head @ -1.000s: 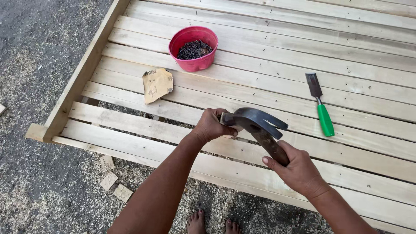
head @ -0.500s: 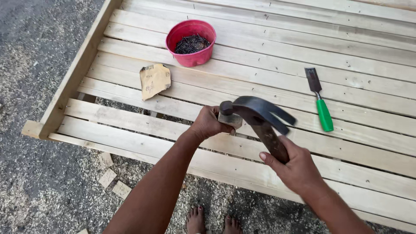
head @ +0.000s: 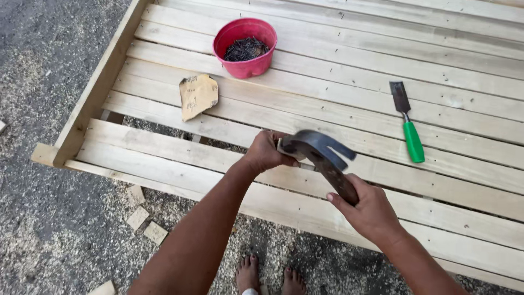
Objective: The person hammers nails into wooden slats to secure a small wooden block. They use a hammer and a chisel to drive the nails and adjust the wood, working on a slatted wooden surface.
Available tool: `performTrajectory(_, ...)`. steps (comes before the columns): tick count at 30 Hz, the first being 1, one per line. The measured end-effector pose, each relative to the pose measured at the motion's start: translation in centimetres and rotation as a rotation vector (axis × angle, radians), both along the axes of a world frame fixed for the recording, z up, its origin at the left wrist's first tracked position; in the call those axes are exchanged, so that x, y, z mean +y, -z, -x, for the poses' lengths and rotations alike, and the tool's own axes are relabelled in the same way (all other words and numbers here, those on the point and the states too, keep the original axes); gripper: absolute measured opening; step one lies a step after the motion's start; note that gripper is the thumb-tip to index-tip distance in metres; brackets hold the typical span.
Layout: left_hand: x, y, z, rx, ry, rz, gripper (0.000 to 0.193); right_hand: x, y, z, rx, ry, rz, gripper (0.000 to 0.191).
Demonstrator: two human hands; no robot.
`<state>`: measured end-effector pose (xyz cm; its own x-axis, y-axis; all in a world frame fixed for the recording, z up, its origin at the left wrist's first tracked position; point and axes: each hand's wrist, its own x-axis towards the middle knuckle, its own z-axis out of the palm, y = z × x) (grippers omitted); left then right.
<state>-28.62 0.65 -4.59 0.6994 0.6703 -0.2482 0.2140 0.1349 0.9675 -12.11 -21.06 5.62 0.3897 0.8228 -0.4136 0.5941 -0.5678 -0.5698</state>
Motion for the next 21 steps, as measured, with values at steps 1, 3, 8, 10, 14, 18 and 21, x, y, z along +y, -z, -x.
performTrajectory(1, -0.1, -0.2, 0.0, -0.002, -0.001, -0.001, 0.049, -0.1, 0.3, -0.1, 0.052, 0.050, -0.039, 0.037)
performTrajectory(3, -0.4, -0.8, 0.1, 0.056, -0.005, -0.103, 0.055, -0.4, 1.0, 0.0, 0.166, 0.142, -0.126, 0.039)
performTrajectory(8, -1.6, -2.1, 0.6, 0.194, 0.031, -0.101, 0.046, -2.0, 3.8, -0.2, 0.269, 0.338, -0.103, 0.031)
performTrajectory(10, -2.0, -2.2, 0.7, 0.256, 0.008, -0.108, 0.048, -2.5, 5.3, -0.4, 0.237, 0.372, -0.015, 0.029)
performTrajectory(14, -2.6, -1.6, 0.9, 0.188, -0.005, -0.046, 0.048, -4.8, 8.4, -0.2, 0.175, 0.354, 0.237, 0.023)
performTrajectory(18, -2.4, -1.0, 1.0, 0.127, -0.018, -0.066, 0.049, -6.5, 12.1, 0.0, -0.007, 0.251, 0.296, 0.032)
performTrajectory(21, -1.8, -0.8, 0.9, 0.155, -0.028, -0.055, 0.049, -8.0, 14.3, 0.1, 0.120, 0.292, 0.253, 0.031)
